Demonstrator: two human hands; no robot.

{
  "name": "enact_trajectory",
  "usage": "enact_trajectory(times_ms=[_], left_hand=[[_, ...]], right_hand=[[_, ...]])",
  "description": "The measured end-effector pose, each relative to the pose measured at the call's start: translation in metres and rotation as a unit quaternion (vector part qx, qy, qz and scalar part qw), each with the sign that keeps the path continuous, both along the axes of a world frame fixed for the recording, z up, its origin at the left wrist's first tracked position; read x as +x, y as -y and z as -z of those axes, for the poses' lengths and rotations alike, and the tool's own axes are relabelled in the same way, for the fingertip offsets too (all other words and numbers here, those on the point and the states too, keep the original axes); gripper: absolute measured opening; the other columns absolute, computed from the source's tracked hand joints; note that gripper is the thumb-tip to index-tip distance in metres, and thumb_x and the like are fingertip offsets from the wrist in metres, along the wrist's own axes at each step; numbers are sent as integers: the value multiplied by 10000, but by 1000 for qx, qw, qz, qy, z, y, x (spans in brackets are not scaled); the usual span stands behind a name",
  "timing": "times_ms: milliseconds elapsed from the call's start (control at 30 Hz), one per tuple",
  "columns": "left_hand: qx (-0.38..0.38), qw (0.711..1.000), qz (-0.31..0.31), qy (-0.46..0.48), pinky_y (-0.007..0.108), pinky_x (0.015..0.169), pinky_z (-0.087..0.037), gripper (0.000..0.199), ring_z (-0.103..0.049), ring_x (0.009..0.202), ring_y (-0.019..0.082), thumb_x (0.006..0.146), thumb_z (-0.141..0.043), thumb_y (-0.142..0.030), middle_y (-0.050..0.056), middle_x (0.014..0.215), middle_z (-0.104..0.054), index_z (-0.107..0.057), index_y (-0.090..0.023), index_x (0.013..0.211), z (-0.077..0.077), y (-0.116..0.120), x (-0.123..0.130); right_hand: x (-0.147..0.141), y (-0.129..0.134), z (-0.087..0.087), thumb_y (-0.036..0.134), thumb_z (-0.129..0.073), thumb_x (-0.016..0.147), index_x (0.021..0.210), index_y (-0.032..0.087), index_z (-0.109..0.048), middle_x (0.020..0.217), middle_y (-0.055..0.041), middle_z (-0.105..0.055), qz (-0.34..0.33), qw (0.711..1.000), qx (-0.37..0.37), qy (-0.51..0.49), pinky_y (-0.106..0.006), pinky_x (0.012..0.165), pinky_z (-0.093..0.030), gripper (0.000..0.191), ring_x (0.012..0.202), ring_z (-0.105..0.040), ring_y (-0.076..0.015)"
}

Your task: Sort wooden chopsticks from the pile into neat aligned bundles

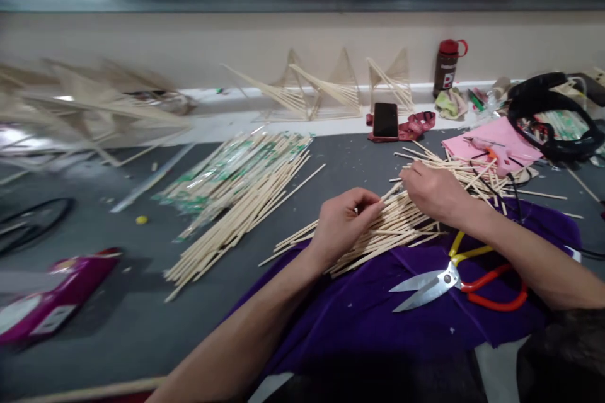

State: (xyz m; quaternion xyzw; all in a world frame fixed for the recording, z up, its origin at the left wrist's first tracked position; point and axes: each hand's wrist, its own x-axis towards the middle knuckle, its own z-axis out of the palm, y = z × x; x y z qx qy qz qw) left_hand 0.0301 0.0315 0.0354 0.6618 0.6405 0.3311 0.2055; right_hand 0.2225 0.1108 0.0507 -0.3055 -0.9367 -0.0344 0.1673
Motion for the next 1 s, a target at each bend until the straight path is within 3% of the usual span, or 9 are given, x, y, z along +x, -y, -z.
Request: enact_trajectory(times_ms=[100,267,400,500,567,667,833,900,1000], left_hand=[[10,998,9,-53,272,674,-430,113,-640,721,156,846,-601,-234,20,785,-729,-703,-199,812,-2,2,1],[28,991,23,-132,284,680,-425,139,-648,780,178,890,-592,-266,34,817,-729,-694,-197,826,-1,4,-1],[55,979,49,-190,288,672,-422,186,-643,813,188,919,-564,-301,53,836,-718,-688,-185,842,5,5,-1],[90,974,74,-195,286,684,-434,190,-635,820,185,924,-547,-286,65,839,-710,-677,-177,838,4,8,-2],[112,982,63,-140,282,705,-443,172,-627,803,171,912,-548,-267,56,827,-708,-672,-182,826,0,9,-5],[88,995,-8,46,255,662,-455,163,-595,695,132,889,-540,-289,26,755,-682,-649,-188,822,-6,4,-16],[-62,926,-78,365,213,504,-451,204,-557,559,105,789,-601,-361,-16,677,-619,-567,-179,874,-1,-15,-34],[-79,914,-90,387,208,495,-442,231,-535,533,97,740,-635,-357,-29,642,-597,-551,-176,856,4,-19,-36],[-91,936,-79,331,207,488,-403,292,-486,507,88,678,-686,-350,-52,607,-557,-575,-169,878,10,-20,-37]], right_hand=[[-4,10,-4,103,-396,899,899,128,-669,838,-110,-647,51,990,71,109,-291,539,-293,275,648,-560,-174],[-7,15,-7,126,-402,903,866,132,-668,812,-110,-647,69,982,48,170,-299,545,-269,269,674,-580,-189],[-4,7,-2,145,-403,893,800,127,-659,778,-114,-660,69,988,-6,139,-284,573,-308,273,698,-599,-190],[2,-5,-4,181,-413,867,696,142,-631,654,-68,-636,75,991,-105,38,-259,586,-341,280,606,-568,-152],[6,-13,-6,220,-405,854,694,151,-632,561,-20,-587,102,974,-198,-40,-244,548,-337,287,506,-524,-122],[9,-20,-9,293,-406,848,768,149,-657,502,23,-530,132,930,-323,-119,-234,470,-303,300,398,-462,-97],[4,-15,-8,326,-495,805,707,149,-651,525,29,-537,71,914,-377,-135,-217,484,-324,256,436,-477,-76],[3,-14,-6,315,-530,783,681,147,-650,523,26,-541,60,916,-372,-141,-217,503,-334,230,460,-479,-74],[4,-18,-1,323,-584,741,665,142,-644,543,23,-554,61,903,-387,-177,-217,489,-332,205,453,-466,-66]])
